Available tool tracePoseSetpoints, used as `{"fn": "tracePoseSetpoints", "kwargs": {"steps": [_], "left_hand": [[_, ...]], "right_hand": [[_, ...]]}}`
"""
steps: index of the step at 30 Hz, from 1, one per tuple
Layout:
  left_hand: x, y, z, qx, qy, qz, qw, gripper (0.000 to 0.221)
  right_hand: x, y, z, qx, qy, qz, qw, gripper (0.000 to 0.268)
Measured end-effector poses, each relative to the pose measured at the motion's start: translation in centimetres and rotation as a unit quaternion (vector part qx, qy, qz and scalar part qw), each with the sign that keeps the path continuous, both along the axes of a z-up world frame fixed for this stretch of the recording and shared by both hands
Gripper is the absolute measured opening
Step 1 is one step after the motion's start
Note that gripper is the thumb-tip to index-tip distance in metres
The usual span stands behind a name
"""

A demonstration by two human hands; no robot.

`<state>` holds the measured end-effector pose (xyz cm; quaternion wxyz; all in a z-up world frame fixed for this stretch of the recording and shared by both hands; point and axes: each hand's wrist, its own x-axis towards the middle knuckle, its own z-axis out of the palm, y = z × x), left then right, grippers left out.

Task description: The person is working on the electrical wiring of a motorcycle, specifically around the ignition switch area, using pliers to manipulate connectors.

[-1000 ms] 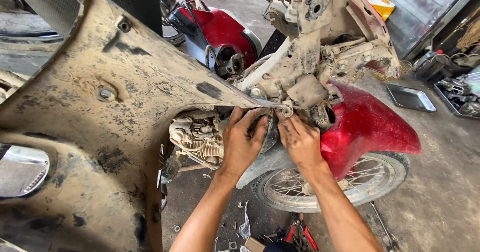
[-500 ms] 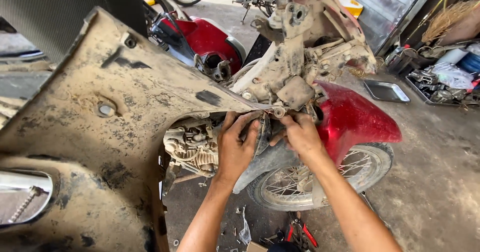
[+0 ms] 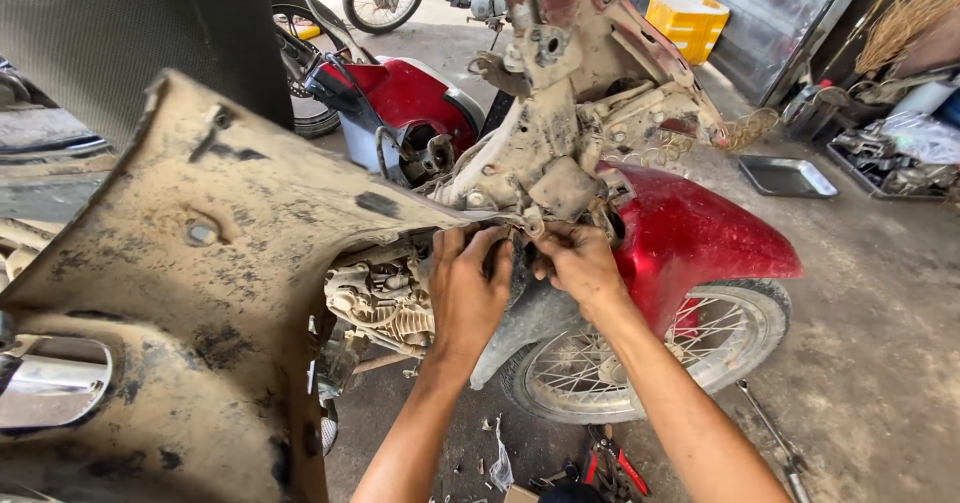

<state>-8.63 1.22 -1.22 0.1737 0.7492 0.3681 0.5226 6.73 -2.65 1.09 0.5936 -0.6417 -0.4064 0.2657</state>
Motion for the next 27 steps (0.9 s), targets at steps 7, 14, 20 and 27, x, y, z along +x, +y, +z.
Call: {"fn": "tracePoseSetpoints", "kwargs": {"steps": [7, 14, 20, 27], "left_hand": [[1.3, -1.6, 1.5, -0.016, 0.029, 0.050, 0.998, 0.017], [1.1, -1.9, 0.5, -0.004, 0.004, 0.039, 0.999, 0.015], [0.4, -1.7, 0.1, 0.004, -0.018, 0.022, 1.000, 0.018], [0.0, -1.0, -0.5, 0.005, -0.058, -0.026, 0.998, 0.019]], "right_hand": [[3.2, 2.0, -1.0, -0.058, -0.020, 0.039, 0.997, 0.033], [2.9, 2.9, -1.6, -0.056, -0.026, 0.000, 0.998, 0.021], [2.7, 2.6, -1.6, -0.051, 0.007, -0.008, 0.999, 0.018], [1.2, 0.9, -1.7, -0.031, -0.141, -0.009, 0.990, 0.013]]}}
